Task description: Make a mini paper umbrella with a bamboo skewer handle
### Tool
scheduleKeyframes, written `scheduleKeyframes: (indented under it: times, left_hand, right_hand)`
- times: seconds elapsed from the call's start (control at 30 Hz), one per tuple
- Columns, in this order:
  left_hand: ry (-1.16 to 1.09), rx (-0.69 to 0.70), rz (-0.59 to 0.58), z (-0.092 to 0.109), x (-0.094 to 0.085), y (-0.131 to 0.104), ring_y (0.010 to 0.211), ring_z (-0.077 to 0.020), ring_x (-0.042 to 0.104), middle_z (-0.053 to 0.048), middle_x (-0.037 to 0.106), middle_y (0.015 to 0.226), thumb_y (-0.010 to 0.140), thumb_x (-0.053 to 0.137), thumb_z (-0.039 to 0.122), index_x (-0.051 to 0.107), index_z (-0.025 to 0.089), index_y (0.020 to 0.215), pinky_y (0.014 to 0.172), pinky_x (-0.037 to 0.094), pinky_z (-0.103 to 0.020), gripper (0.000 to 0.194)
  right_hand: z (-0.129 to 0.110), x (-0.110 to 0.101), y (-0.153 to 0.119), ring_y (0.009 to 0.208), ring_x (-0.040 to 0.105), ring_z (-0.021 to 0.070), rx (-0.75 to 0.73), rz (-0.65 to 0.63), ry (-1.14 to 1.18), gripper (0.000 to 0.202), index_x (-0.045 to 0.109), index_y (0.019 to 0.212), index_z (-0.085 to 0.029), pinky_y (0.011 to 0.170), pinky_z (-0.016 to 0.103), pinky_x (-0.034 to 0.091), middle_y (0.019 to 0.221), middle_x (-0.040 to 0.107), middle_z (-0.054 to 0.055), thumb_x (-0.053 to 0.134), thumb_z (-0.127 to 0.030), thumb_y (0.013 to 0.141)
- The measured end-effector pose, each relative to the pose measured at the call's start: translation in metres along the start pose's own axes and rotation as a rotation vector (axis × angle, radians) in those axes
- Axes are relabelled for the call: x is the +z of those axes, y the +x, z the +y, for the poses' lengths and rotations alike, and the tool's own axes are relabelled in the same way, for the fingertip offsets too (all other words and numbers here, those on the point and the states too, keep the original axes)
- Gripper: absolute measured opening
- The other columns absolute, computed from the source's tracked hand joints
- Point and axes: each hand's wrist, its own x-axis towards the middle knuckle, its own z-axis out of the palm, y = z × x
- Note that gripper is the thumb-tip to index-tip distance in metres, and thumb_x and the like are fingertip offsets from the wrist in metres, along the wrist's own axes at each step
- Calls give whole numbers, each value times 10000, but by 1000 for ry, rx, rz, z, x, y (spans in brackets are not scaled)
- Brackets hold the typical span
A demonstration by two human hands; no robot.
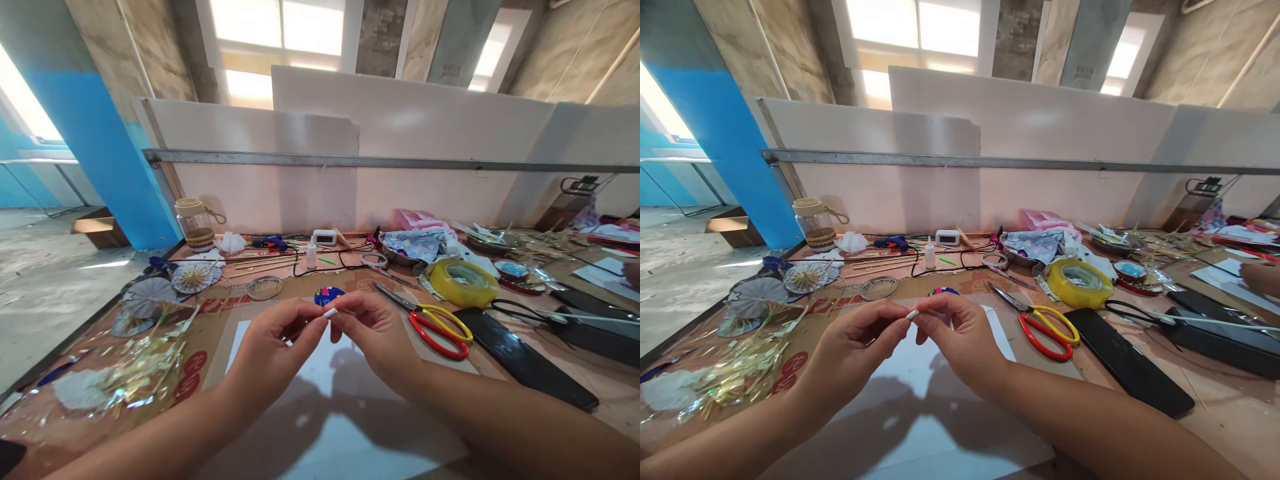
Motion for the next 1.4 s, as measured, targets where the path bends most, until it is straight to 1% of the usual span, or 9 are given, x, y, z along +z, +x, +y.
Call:
scheduleKeyframes:
  times: [0.33,0.57,0.77,1.0,1.07,1.13,1.2,1.27,1.4]
  left_hand:
    - [56,-21,-104,-1,-3,2,540,-91,482,7,599,641,934,530,309,712,172,809,491,377,-198,260]
    - [-32,-105,-65,-1,-1,2,540,-89,490,12,636,656,889,618,374,709,169,897,482,377,-191,224]
    - [-14,-48,-87,1,-2,3,530,-89,467,17,601,628,917,556,334,703,169,799,489,378,-197,250]
    - [29,-12,-134,1,-4,4,528,-92,460,21,558,609,948,493,321,655,176,733,496,373,-202,305]
    - [19,-33,-127,1,-2,4,535,-95,471,20,564,610,947,501,334,661,177,751,499,382,-203,299]
    - [-24,-75,-110,0,-1,3,561,-100,514,17,602,638,933,547,353,675,178,831,518,413,-203,240]
    - [-95,-123,-73,-3,1,1,608,-110,577,9,650,696,902,620,372,655,181,921,551,457,-206,195]
    - [-146,-143,-28,-5,2,-1,640,-115,616,5,672,740,872,674,377,625,186,939,565,483,-204,208]
    - [-115,-59,34,-7,2,-5,577,-87,584,20,659,716,881,672,315,642,195,934,509,453,-174,134]
  right_hand:
    - [2,-1,2,563,623,104,27,-17,-1,99,751,841,-244,550,238,527,696,676,-28,783,-324,792]
    - [1,-2,2,571,618,106,45,-22,-27,117,722,847,-227,567,242,521,665,653,-34,769,-328,810]
    - [-2,1,1,554,628,116,55,-17,-19,176,699,802,-224,538,251,523,679,664,-32,794,-369,773]
    - [0,0,0,567,624,121,7,-50,-54,111,757,890,-262,581,273,536,652,663,-33,745,-354,828]
    - [1,-1,-1,568,623,122,10,-44,-51,113,753,873,-257,580,274,533,658,664,-31,749,-359,823]
    - [0,-1,0,567,621,118,15,-28,-43,126,747,860,-248,574,267,526,671,668,-28,757,-366,816]
    - [0,0,0,563,618,115,19,-16,-34,138,743,851,-241,567,262,524,676,666,-29,766,-369,806]
    - [-1,0,1,559,617,113,25,-12,-27,136,738,841,-238,561,256,520,663,658,-34,775,-361,797]
    - [-1,0,0,552,620,113,40,-15,-27,153,726,833,-231,549,248,498,641,657,-38,781,-367,791]
